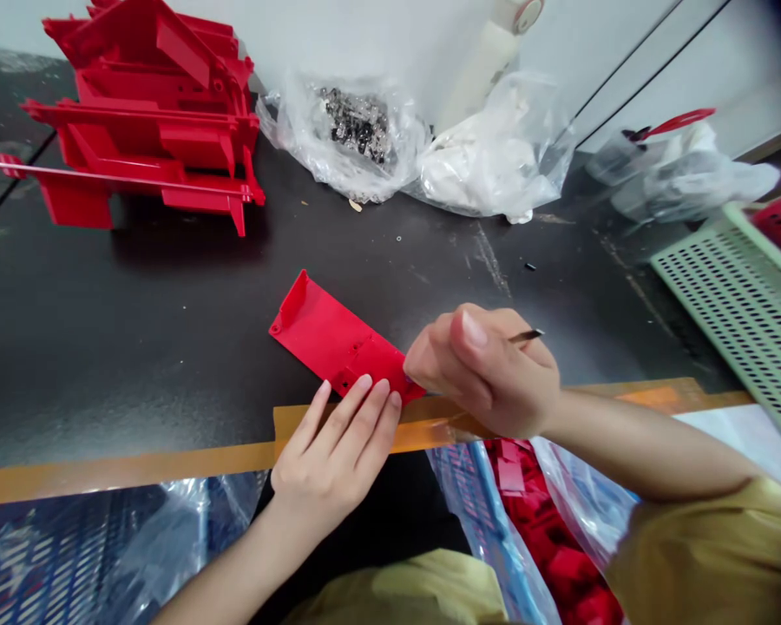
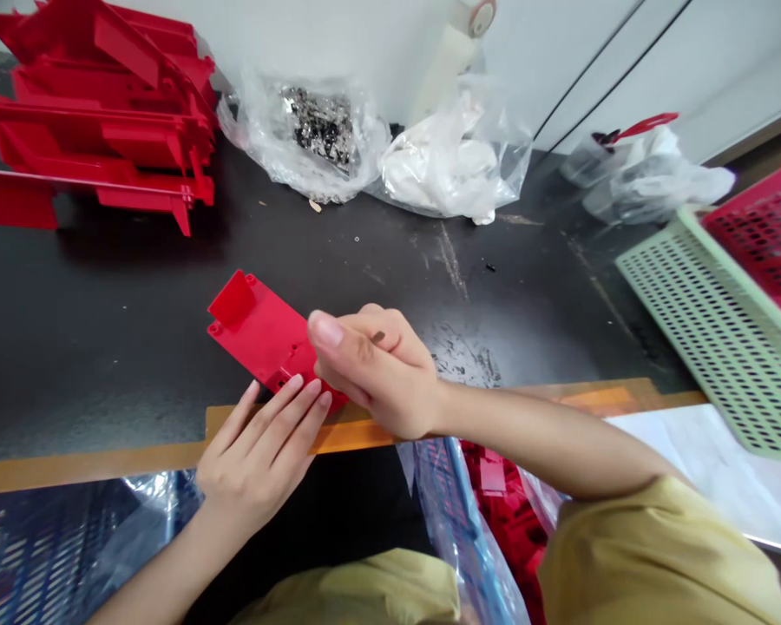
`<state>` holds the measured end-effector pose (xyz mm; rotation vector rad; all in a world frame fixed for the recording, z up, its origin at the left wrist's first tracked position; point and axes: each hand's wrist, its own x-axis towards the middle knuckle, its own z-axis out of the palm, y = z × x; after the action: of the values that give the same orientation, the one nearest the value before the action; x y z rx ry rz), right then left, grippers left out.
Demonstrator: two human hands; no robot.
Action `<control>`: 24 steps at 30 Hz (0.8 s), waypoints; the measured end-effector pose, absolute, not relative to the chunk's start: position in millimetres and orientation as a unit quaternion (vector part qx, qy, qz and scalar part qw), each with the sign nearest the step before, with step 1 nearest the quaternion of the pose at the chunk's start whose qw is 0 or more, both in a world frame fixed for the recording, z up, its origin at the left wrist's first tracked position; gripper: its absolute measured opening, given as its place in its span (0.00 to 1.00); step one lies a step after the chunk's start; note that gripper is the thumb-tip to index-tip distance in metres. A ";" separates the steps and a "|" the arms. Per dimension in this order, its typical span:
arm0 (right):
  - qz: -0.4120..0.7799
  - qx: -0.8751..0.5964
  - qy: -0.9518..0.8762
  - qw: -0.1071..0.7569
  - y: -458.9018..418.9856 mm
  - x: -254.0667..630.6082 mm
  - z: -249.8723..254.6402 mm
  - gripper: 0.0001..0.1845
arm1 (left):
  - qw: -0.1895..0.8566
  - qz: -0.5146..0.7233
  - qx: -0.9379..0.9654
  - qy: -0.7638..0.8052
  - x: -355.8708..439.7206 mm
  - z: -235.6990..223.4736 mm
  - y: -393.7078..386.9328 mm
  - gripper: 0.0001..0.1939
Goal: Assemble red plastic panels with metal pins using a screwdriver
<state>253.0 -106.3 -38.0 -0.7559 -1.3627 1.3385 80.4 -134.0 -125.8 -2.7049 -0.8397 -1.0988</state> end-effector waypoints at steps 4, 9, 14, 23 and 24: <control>0.537 -0.304 -0.625 0.478 -106.3 255.7 -35.1 0.28 | 0.045 -0.371 -0.885 -0.277 81.9 -125.3 -134.7 0.16; 0.499 -0.266 -0.709 0.422 -102.3 250.6 -32.2 0.22 | 0.044 -0.390 -0.876 -0.280 83.3 -127.1 -135.1 0.14; 0.584 -0.341 -0.570 0.466 -99.1 238.3 -29.9 0.28 | 0.044 -0.390 -0.877 -0.277 83.6 -125.9 -133.2 0.14; 0.574 -0.366 -0.460 0.570 -98.5 247.4 -24.8 0.32 | 0.062 -0.361 -0.891 -0.268 81.1 -123.7 -132.4 0.17; 0.570 -0.367 -0.468 0.566 -100.3 246.9 -26.9 0.32 | 0.062 -0.363 -0.890 -0.269 81.1 -123.9 -132.6 0.17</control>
<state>246.9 -100.3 -26.9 -0.8616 -1.1013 1.3411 81.1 -132.6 -123.9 -2.6918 -0.8126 -1.0969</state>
